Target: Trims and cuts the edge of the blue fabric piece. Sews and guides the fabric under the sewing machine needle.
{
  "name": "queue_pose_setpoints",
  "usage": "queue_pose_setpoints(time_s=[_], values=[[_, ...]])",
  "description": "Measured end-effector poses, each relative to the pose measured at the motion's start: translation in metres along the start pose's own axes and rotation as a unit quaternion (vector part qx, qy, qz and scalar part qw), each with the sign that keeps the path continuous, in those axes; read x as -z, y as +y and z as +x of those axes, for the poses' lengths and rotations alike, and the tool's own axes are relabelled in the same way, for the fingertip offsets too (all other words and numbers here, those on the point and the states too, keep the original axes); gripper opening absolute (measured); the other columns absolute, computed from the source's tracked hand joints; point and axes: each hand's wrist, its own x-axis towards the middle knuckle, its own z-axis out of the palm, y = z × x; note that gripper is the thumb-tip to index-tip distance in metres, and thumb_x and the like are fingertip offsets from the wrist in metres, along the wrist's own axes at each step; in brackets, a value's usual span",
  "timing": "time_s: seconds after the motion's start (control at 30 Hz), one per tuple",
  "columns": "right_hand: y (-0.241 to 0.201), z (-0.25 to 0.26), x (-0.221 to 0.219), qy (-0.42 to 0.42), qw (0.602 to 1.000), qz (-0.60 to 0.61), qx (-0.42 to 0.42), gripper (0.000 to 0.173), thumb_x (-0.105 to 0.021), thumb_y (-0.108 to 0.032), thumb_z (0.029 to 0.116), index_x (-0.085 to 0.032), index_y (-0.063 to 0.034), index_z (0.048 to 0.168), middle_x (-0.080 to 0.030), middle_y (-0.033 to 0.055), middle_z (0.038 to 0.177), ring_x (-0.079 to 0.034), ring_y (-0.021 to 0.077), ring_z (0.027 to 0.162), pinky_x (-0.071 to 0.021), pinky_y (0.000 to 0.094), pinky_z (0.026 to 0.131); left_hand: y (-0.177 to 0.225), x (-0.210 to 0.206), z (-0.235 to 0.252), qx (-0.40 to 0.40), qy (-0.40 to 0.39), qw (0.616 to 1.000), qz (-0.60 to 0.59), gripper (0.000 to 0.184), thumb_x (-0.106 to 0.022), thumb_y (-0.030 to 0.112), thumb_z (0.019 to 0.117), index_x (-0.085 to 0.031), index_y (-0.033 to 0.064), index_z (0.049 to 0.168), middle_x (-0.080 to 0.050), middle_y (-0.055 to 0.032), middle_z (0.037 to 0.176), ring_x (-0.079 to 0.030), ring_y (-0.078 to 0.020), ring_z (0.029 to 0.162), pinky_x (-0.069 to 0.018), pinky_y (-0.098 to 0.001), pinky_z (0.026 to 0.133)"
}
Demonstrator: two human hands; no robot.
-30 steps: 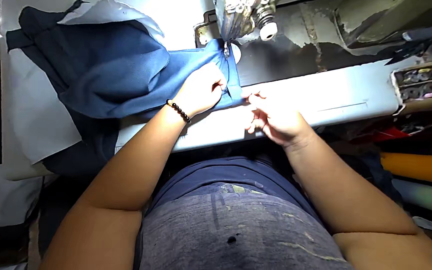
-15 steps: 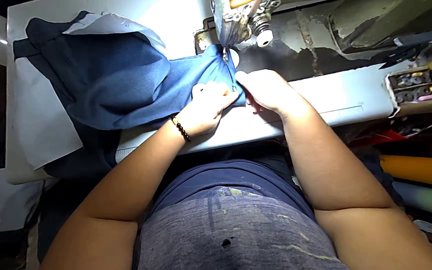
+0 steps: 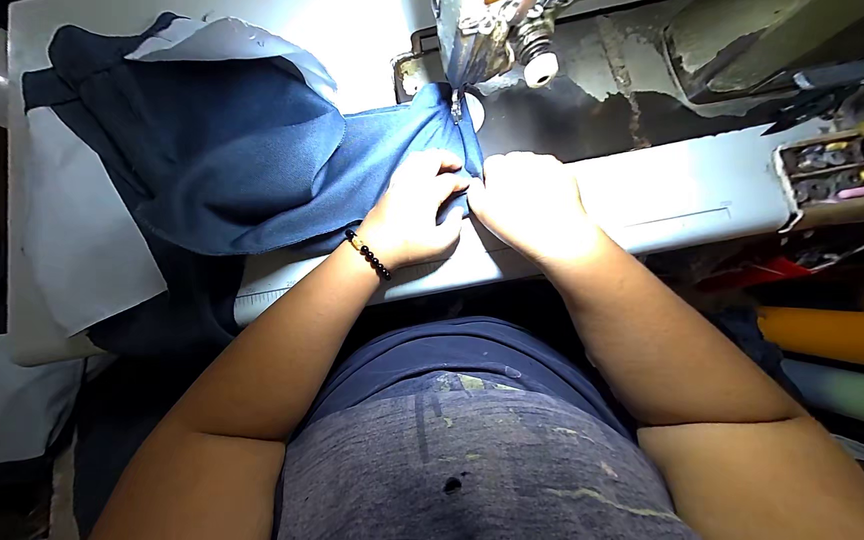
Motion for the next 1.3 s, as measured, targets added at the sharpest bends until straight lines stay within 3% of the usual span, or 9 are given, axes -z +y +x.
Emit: queue_pose_setpoints(time_s=[0.07,0.17,0.23,0.3,0.47,0.67,0.8,1.03,1.3], values=[[0.0,0.002,0.001,-0.004,1.0,-0.008,0.003,0.037,-0.043,-0.023,0.105,-0.06,-0.0008,0.081,-0.065,0.0208,0.084,-0.069,0.0398,0.086,-0.049,0.0538,0.06,0.005,0.002,0.006,0.008,-0.057,0.997,0.058,0.046,-0.056,0.038,0.0886,-0.07,0.0022,0.115,-0.061,-0.0218,0.138,-0.042,-0.0386,0.146,-0.0211,-0.0553,0.124],[0.008,0.005,0.003,0.02,0.998,0.036,0.036,0.037,-0.043,-0.021,0.1051,-0.06,0.0005,0.08,-0.065,0.0211,0.084,-0.068,0.0402,0.087,-0.0499,0.0556,0.064,0.012,0.002,0.028,0.014,-0.064,0.981,0.182,0.048,-0.064,0.046,0.0844,-0.067,0.0029,0.105,-0.065,-0.0186,0.108,-0.061,-0.0384,0.115,-0.0393,-0.0552,0.105],[0.014,0.007,0.002,0.061,0.993,0.072,0.068,0.037,-0.047,-0.017,0.1039,-0.06,0.0028,0.076,-0.064,0.0212,0.081,-0.068,0.0394,0.084,-0.0497,0.0552,0.066,0.014,0.005,0.047,0.007,-0.052,0.972,0.228,0.037,-0.073,0.033,0.0863,-0.067,-0.0003,0.101,-0.065,-0.021,0.098,-0.065,-0.0401,0.097,-0.0476,-0.053,0.09],[0.016,0.008,-0.003,0.079,0.988,0.127,0.047,0.037,-0.05,-0.02,0.1008,-0.055,-0.0017,0.069,-0.062,0.0173,0.075,-0.066,0.035,0.078,-0.0472,0.053,0.063,0.009,0.002,0.054,-0.025,-0.022,0.968,0.248,0.016,-0.065,0.013,0.0911,-0.066,-0.0013,0.098,-0.064,-0.0226,0.096,-0.065,-0.0405,0.092,-0.0474,-0.0511,0.084],[0.02,0.004,-0.015,0.046,0.995,0.089,0.022,0.034,-0.049,-0.023,0.1008,-0.058,-0.0023,0.075,-0.064,0.0183,0.077,-0.068,0.0381,0.081,-0.048,0.0551,0.061,0.006,-0.004,0.024,-0.071,-0.004,0.987,0.147,0.014,-0.06,-0.002,0.0913,-0.072,0.0015,0.097,-0.068,-0.0183,0.1,-0.066,-0.0372,0.101,-0.0486,-0.0523,0.093],[0.024,0.003,-0.04,0.2,0.967,0.129,0.091,0.014,-0.059,-0.013,0.0939,-0.06,0.0008,0.094,-0.063,0.0188,0.094,-0.067,0.0346,0.08,-0.0514,0.0489,0.062,0.014,-0.002,-0.016,-0.015,-0.044,0.996,0.072,0.05,-0.05,0.01,0.0897,-0.065,0.0029,0.137,-0.062,-0.0187,0.141,-0.052,-0.035,0.138,-0.036,-0.0512,0.116],[0.026,0.005,-0.059,0.308,0.924,0.142,0.174,0.013,-0.057,-0.006,0.0937,-0.066,0.0031,0.093,-0.063,0.0181,0.086,-0.067,0.0332,0.075,-0.0511,0.0447,0.059,0.014,0.0,-0.017,-0.015,-0.05,0.997,0.061,0.051,-0.05,0.011,0.0901,-0.063,0.0014,0.138,-0.06,-0.0197,0.143,-0.051,-0.0356,0.139,-0.0362,-0.0526,0.115],[0.034,-0.006,-0.06,0.293,0.917,0.161,0.219,0.019,-0.059,-0.008,0.0941,-0.076,0.0005,0.095,-0.067,0.0159,0.087,-0.068,0.0294,0.082,-0.0548,0.0406,0.069,0.011,0.0,-0.02,-0.016,-0.051,0.997,0.046,0.049,-0.047,0.011,0.093,-0.062,0.001,0.139,-0.059,-0.0197,0.144,-0.049,-0.0345,0.141,-0.034,-0.0523,0.116],[0.038,0.001,-0.054,0.258,0.917,0.196,0.232,0.017,-0.059,-0.009,0.0927,-0.073,0.0004,0.086,-0.063,0.0145,0.085,-0.064,0.0271,0.082,-0.052,0.0389,0.071,0.006,0.002,-0.015,-0.017,-0.062,0.997,0.029,0.048,-0.049,0.014,0.0947,-0.061,0.0005,0.139,-0.059,-0.0198,0.145,-0.049,-0.0353,0.141,-0.0347,-0.0525,0.116]])
